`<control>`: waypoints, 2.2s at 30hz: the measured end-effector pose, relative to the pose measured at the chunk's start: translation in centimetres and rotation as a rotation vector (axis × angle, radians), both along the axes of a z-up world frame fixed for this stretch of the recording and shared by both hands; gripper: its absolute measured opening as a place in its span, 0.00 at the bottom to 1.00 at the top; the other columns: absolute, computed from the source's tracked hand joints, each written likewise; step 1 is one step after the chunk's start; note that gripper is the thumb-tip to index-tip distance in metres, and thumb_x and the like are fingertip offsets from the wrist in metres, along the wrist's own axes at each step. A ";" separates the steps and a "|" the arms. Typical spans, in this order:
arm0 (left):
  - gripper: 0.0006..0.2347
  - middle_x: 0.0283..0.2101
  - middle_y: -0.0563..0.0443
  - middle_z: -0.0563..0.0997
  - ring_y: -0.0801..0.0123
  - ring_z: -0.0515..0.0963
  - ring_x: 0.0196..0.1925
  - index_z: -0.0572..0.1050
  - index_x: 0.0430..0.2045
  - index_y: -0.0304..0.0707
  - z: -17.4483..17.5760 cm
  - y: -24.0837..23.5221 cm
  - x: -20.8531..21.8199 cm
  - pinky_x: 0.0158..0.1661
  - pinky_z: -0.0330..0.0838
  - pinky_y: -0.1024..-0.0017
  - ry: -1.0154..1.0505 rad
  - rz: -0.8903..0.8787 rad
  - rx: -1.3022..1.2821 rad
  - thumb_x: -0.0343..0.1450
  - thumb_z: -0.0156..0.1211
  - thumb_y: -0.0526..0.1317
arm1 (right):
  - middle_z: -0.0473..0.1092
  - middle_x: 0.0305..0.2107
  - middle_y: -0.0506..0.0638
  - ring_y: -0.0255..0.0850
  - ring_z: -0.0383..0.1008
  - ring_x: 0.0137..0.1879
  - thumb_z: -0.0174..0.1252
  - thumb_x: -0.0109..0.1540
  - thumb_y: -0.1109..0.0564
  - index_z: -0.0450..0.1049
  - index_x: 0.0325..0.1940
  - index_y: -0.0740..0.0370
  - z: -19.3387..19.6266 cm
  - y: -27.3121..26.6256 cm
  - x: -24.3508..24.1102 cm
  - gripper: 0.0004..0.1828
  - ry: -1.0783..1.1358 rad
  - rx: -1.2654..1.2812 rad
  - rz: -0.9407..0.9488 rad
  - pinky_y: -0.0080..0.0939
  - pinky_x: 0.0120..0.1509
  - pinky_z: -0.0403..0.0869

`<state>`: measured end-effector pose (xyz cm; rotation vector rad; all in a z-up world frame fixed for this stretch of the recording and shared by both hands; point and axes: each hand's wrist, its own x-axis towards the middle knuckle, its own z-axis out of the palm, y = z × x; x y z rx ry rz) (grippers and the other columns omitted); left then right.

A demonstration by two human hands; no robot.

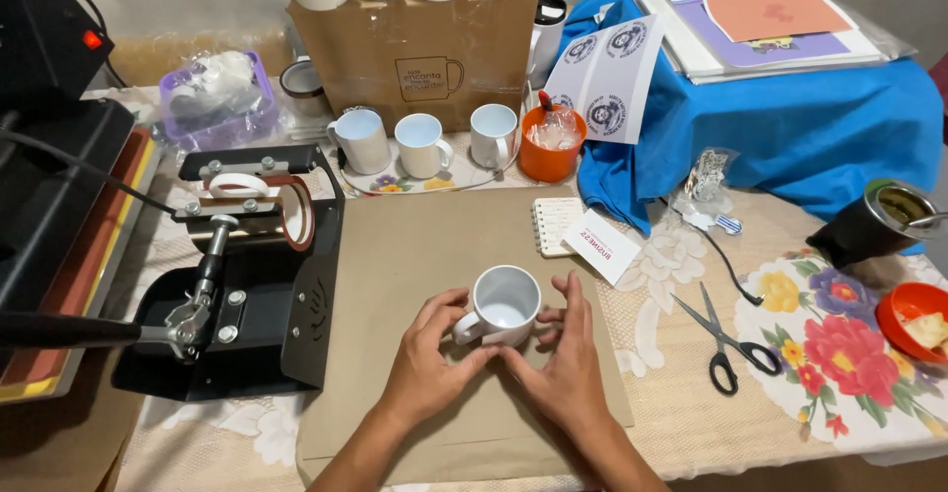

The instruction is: Adjusting heat press settings and preparing a ceramic mug by taping a printed design onto its surface.

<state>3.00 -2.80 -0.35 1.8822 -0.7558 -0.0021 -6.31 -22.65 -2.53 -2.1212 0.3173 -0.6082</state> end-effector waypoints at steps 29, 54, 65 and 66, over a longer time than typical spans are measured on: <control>0.11 0.28 0.62 0.86 0.76 0.84 0.35 0.83 0.24 0.46 4.5 -0.7 0.8 0.41 0.78 0.74 0.539 0.201 0.032 0.69 0.84 0.43 | 0.65 0.69 0.53 0.44 0.69 0.79 0.71 0.60 0.37 0.59 0.88 0.54 3.6 0.4 1.9 0.55 0.053 0.177 0.168 0.46 0.77 0.74; 0.10 0.26 0.62 0.88 0.79 0.83 0.32 0.83 0.24 0.46 4.6 -1.7 1.9 0.39 0.78 0.76 0.516 0.211 0.011 0.70 0.81 0.43 | 0.59 0.82 0.60 0.54 0.64 0.84 0.62 0.66 0.37 0.45 0.92 0.57 1.6 0.6 3.7 0.56 0.030 0.101 0.115 0.55 0.82 0.64; 0.07 0.29 0.61 0.89 0.77 0.85 0.36 0.85 0.27 0.46 4.8 -2.5 1.9 0.45 0.81 0.76 0.549 0.186 0.007 0.71 0.78 0.43 | 0.65 0.76 0.61 0.55 0.70 0.77 0.63 0.64 0.36 0.48 0.92 0.56 -0.3 0.2 4.0 0.57 0.017 0.085 0.007 0.54 0.76 0.70; 0.07 0.28 0.61 0.89 0.77 0.84 0.35 0.85 0.27 0.45 4.8 -2.5 1.9 0.45 0.80 0.75 0.547 0.177 0.002 0.71 0.78 0.43 | 0.65 0.76 0.62 0.56 0.70 0.77 0.64 0.64 0.36 0.49 0.91 0.57 -0.3 0.2 4.0 0.57 0.019 0.077 -0.007 0.54 0.76 0.70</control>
